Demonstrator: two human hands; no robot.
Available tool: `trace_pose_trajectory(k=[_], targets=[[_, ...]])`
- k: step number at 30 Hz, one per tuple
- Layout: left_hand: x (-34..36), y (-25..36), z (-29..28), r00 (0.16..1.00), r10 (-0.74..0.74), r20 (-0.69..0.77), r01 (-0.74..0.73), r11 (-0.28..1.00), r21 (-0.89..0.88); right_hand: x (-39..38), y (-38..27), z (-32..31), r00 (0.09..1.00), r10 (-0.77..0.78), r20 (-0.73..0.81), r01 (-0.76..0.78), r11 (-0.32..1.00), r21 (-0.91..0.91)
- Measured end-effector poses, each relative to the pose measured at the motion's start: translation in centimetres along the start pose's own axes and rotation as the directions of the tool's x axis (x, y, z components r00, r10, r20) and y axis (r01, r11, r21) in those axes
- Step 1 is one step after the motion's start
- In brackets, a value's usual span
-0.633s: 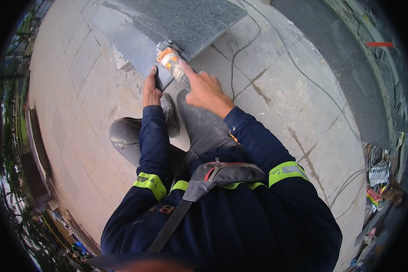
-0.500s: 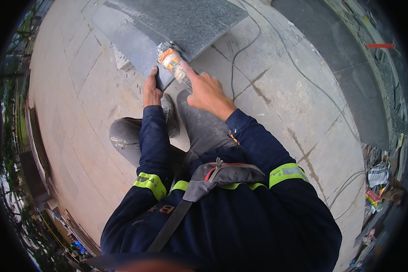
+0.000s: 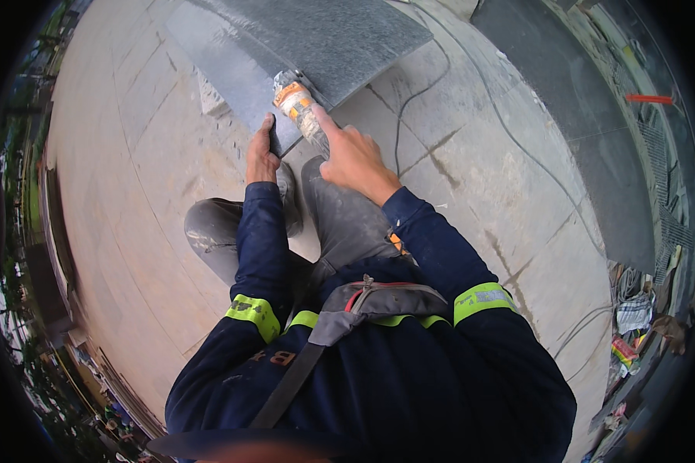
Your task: The person kneels and uses an angle grinder to smooth the edge of a large stone slab. After finishing, they stand, move the slab, and then use a trowel to spread cement on the floor.
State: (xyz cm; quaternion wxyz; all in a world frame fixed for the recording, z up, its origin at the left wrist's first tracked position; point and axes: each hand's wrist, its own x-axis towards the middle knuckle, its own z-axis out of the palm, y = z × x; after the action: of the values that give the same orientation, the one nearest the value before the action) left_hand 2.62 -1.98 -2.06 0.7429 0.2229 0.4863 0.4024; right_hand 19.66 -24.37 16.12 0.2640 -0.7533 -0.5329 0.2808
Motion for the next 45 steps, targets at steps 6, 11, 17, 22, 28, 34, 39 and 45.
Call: trace_pose_trajectory(k=[6,11,17,22,28,34,39,45], targets=[[-1.4,0.5,0.6,0.998,0.012,-0.066,-0.010,0.999,0.038,2.0,-0.5,0.7,1.000,-0.001,0.020,0.001,1.000,-0.008],[-2.4,0.7,1.4,0.995,0.056,-0.081,-0.055,0.998,0.010,3.5,-0.5,0.9,1.000,-0.018,0.022,0.018,1.000,-0.010],[-3.1,1.1,1.5,0.990,0.072,-0.120,-0.066,0.996,0.054,5.7,-1.0,1.1,0.999,-0.031,0.038,0.032,0.999,-0.014],[-3.4,1.3,1.8,0.992,0.081,-0.100,-0.075,0.996,0.057,8.1,-1.1,1.5,0.998,-0.063,0.011,0.063,0.998,-0.020],[-2.4,1.0,1.1,0.993,0.062,-0.101,-0.058,0.997,0.042,7.0,-2.1,0.3,0.998,-0.050,0.049,0.051,0.999,-0.020],[-1.4,0.6,0.4,0.995,0.016,-0.095,-0.012,0.999,0.040,2.4,-1.2,-0.6,0.998,-0.027,0.048,0.028,1.000,-0.013],[-1.8,0.5,0.8,0.993,0.048,-0.108,-0.044,0.998,0.042,1.5,-1.2,-0.7,0.998,0.024,0.051,-0.023,1.000,-0.014],[-2.5,0.5,1.2,0.990,0.085,-0.110,-0.080,0.995,0.054,3.0,-0.8,0.0,0.999,0.009,0.042,-0.009,1.000,0.006]])
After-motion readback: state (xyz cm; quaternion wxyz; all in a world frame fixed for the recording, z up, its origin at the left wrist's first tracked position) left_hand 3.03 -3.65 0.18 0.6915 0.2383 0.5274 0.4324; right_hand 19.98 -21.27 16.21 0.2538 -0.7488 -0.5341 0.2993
